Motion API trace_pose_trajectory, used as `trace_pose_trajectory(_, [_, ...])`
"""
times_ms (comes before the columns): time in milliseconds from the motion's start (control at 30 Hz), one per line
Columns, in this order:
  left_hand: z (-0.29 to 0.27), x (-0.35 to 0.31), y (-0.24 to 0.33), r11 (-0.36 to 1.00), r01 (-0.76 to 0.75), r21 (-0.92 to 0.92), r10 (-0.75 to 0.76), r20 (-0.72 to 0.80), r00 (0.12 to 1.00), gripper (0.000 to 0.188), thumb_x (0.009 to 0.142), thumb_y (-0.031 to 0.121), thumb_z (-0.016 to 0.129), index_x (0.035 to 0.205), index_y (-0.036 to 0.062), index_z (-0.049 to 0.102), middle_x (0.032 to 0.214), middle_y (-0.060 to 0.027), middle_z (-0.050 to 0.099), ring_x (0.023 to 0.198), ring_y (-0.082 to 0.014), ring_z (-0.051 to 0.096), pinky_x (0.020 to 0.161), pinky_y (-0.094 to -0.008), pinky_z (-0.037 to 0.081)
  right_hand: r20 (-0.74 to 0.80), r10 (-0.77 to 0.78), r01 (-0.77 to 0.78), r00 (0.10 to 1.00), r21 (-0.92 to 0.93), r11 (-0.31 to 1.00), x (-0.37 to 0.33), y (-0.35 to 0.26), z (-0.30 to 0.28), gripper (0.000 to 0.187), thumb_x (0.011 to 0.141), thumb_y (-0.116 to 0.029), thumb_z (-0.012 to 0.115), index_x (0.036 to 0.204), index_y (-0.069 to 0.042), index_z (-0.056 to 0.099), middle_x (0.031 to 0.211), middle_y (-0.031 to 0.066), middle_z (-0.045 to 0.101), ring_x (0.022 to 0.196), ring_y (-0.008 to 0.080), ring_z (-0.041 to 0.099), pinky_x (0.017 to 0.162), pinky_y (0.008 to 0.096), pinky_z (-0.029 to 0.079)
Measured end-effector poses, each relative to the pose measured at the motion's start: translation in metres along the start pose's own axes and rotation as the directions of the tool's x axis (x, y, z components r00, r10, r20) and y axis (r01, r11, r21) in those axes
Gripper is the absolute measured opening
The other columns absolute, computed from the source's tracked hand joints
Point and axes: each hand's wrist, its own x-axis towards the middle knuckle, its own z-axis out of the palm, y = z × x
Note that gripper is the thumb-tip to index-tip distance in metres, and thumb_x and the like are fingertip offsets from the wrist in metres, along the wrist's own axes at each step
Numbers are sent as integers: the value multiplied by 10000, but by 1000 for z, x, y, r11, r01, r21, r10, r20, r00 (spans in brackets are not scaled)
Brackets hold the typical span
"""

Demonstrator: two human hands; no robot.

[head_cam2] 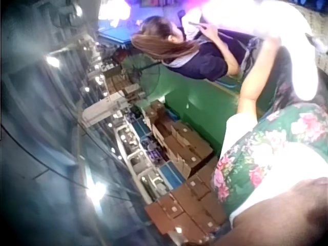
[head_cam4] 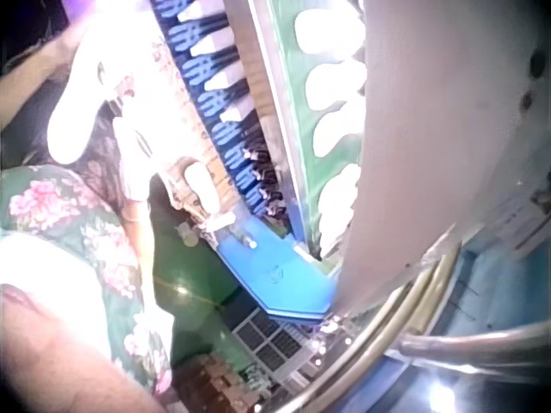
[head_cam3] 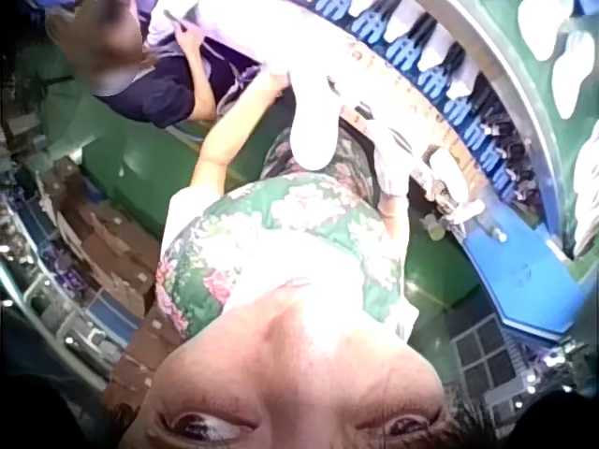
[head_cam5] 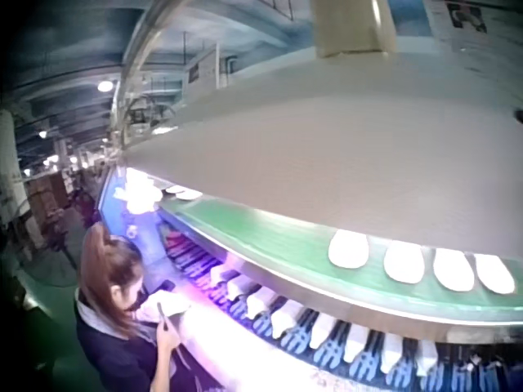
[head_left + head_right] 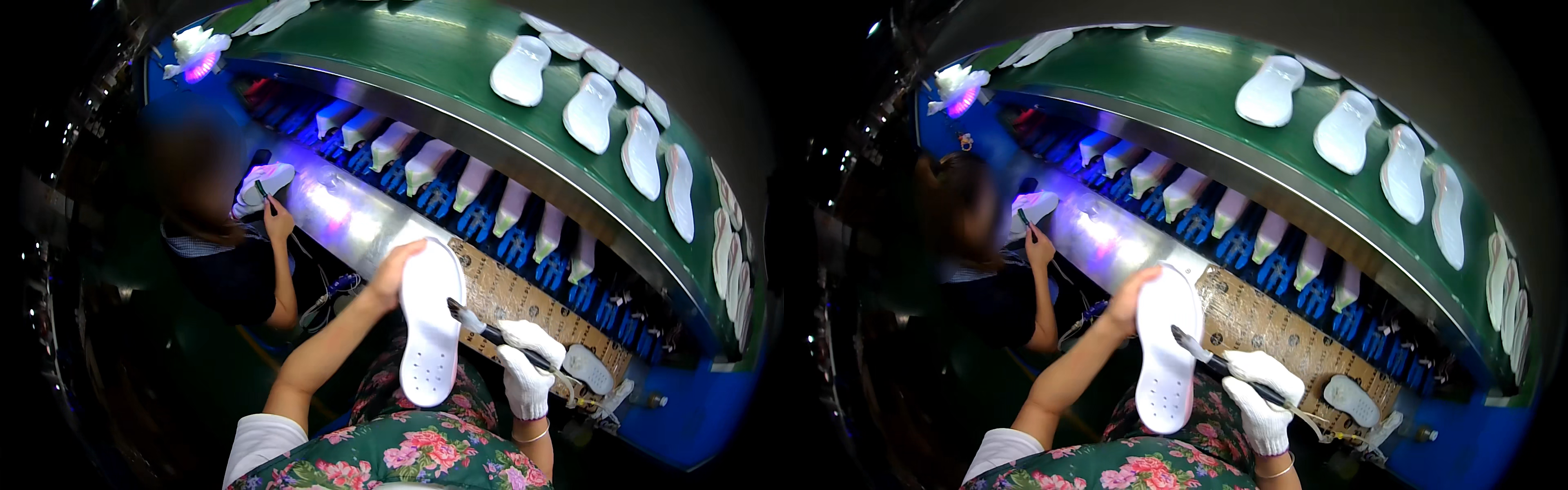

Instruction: The person retrieves shoe soles from an overhead shelf one at a time and applies adhesive across the surface of each sole using a brush.

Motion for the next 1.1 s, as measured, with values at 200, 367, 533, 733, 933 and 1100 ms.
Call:
trace_pose_trajectory(200, [26, -36, -104, 786, 521, -334, -416, 338, 844, 585, 1018, 468, 355, 1381, 16, 433, 1262, -177, 592, 1147, -254, 598, 1027, -406, 451, -5, 31, -32, 999, -84, 996, -5, 4, -13, 216, 723, -7, 793, 927, 21, 727, 931, 132, 719, 875, 225, 680, 810, 333, 528])
trace_pose_trajectory(367, [33, -81, -105, 548, 759, -351, -244, 801, 546, 1134, 789, 889, 114, 1489, 16, 296, 1331, -295, 509, 1226, -469, 509, 1063, -533, 379, -42, -53, 44, 998, -186, 982, -10, 1, -24, 223, 742, 13, 768, 962, 18, 733, 920, 123, 718, 822, 192, 681, 739, 298, 530])
trace_pose_trajectory(533, [56, -63, -83, 611, 664, -432, -324, 628, 707, 1056, 794, 889, 88, 1298, 51, 487, 1018, -184, 596, 873, -360, 631, 799, -492, 528, 13, -266, 250, 964, -384, 889, 3, -7, -23, 211, 769, -1, 763, 975, 12, 721, 884, 114, 701, 738, 163, 684, 645, 271, 535])
trace_pose_trajectory(733, [88, -52, -56, 720, 537, -439, -282, 523, 805, 1141, 744, 919, 15, 1168, -2, 538, 939, -157, 609, 827, -313, 640, 715, -430, 546, 42, -367, 338, 929, -498, 799, 24, -18, -21, 249, 748, -1, 764, 991, -45, 733, 917, 113, 710, 752, 198, 683, 679, 298, 542])
trace_pose_trajectory(933, [95, -56, -76, 653, 503, -566, -140, 564, 814, 1075, 801, 868, 35, 1343, 40, 455, 1100, -186, 629, 983, -294, 652, 831, -433, 547, 130, -533, 465, 836, -682, 565, 35, -26, -19, 254, 717, 18, 763, 960, -41, 720, 926, 115, 718, 812, 254, 682, 739, 335, 537])
trace_pose_trajectory(1100, [85, -53, -81, 922, 347, -172, -240, 449, 861, 951, 889, 788, 119, 1524, 87, 222, 1500, -147, 370, 1381, -281, 377, 1155, -447, 301, 221, -469, 501, 855, -587, 636, 15, -21, -15, 252, 704, 15, 757, 932, -89, 734, 878, 82, 710, 777, 255, 680, 693, 341, 536])
